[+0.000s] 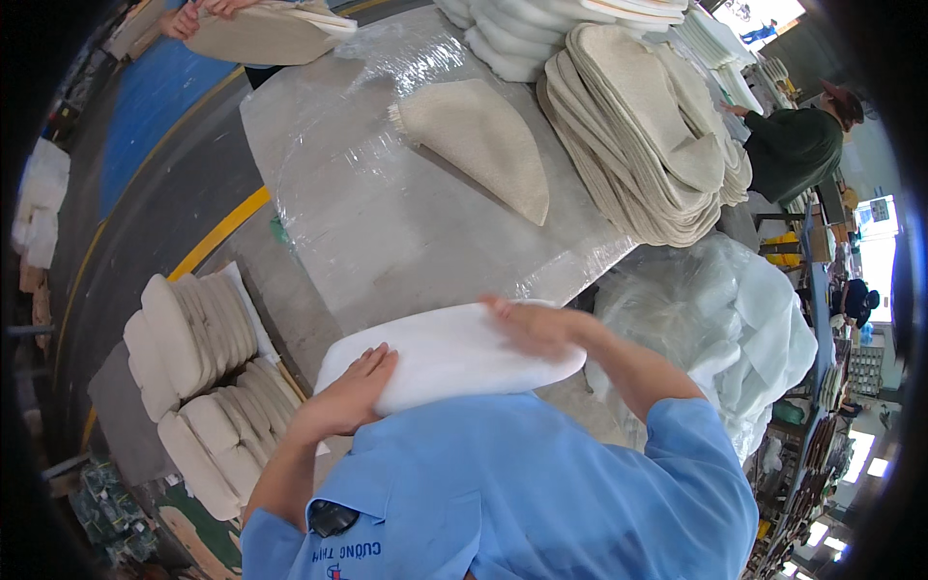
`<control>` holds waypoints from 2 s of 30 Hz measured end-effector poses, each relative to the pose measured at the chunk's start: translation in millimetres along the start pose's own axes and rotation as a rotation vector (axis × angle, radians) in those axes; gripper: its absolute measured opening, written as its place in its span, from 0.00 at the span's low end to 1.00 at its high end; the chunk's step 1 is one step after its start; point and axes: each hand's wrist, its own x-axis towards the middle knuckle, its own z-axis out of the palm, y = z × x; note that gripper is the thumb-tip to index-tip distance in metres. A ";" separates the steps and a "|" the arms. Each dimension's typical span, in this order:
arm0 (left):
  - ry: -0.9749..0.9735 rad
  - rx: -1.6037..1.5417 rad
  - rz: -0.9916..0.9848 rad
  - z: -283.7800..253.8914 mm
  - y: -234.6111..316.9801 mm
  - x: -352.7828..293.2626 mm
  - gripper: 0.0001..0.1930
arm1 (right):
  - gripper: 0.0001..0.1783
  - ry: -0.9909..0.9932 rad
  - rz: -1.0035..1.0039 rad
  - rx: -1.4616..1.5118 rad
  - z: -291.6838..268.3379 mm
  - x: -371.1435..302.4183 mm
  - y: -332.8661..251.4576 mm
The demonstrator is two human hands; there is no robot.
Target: The person inserts white foam inserts into beige fabric covers on a work table, then ties the drawstrings to close them. The person handles the foam and covers one at a time, smoothing the fabric and stacking the finished cushions.
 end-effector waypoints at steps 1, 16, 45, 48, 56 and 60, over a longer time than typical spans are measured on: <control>-0.029 -0.127 0.032 -19.0 3.1 -5.1 0.48 | 0.48 0.177 0.039 -0.047 -23.1 -9.5 19.1; -0.016 -0.146 -0.395 9.7 -47.2 11.7 0.43 | 0.55 0.114 0.402 -0.531 -1.2 19.6 43.0; 0.571 -0.813 -0.167 9.8 -109.9 -62.9 0.37 | 0.51 0.396 -0.001 0.408 -30.7 -69.2 98.5; 0.701 -0.924 -0.065 66.8 -88.9 -51.2 0.34 | 0.54 0.449 -0.282 0.797 15.4 -45.8 114.6; 1.187 -1.574 -0.077 42.7 -71.8 18.7 0.26 | 0.61 0.652 -0.375 0.911 1.2 -21.6 89.1; 1.331 -1.693 -0.346 -11.2 -62.1 34.4 0.20 | 0.60 0.606 -0.327 1.050 -13.8 -13.7 47.4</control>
